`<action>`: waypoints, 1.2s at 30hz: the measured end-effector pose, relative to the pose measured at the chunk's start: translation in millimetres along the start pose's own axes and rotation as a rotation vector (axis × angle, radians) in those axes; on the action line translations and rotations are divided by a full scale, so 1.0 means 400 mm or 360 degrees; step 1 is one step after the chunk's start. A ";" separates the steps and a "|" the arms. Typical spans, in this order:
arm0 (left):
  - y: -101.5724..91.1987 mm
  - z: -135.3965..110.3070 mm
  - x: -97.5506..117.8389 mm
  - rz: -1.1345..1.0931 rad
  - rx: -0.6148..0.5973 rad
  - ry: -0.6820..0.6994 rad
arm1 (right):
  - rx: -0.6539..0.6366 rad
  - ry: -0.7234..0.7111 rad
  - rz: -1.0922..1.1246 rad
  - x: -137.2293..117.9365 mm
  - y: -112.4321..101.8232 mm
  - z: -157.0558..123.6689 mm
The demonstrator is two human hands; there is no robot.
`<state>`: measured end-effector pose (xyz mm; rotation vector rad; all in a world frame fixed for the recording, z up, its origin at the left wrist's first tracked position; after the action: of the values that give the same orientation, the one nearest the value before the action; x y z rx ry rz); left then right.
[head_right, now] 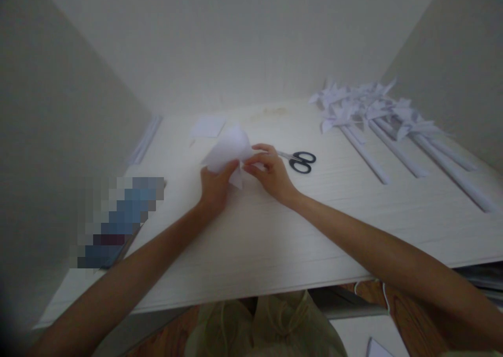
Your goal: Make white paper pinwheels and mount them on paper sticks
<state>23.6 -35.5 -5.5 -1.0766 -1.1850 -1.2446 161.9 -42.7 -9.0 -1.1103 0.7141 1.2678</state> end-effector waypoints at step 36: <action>0.002 -0.013 0.005 0.0238 -0.0169 0.0058 | 0.0129 0.0042 -0.0021 0.018 -0.010 0.005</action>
<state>24.5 -40.7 -4.1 -1.1933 -1.0015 -1.2161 166.7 -37.9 -13.9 -1.0655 0.7707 1.2046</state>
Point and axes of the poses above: each hand's wrist, its own z-axis towards the middle knuckle, its own y-axis out of the palm, x = y × z, the point moved 4 cm from there along z, towards the middle knuckle, and after that the axes turned 9 degrees about -x, right-handed, at the moved point
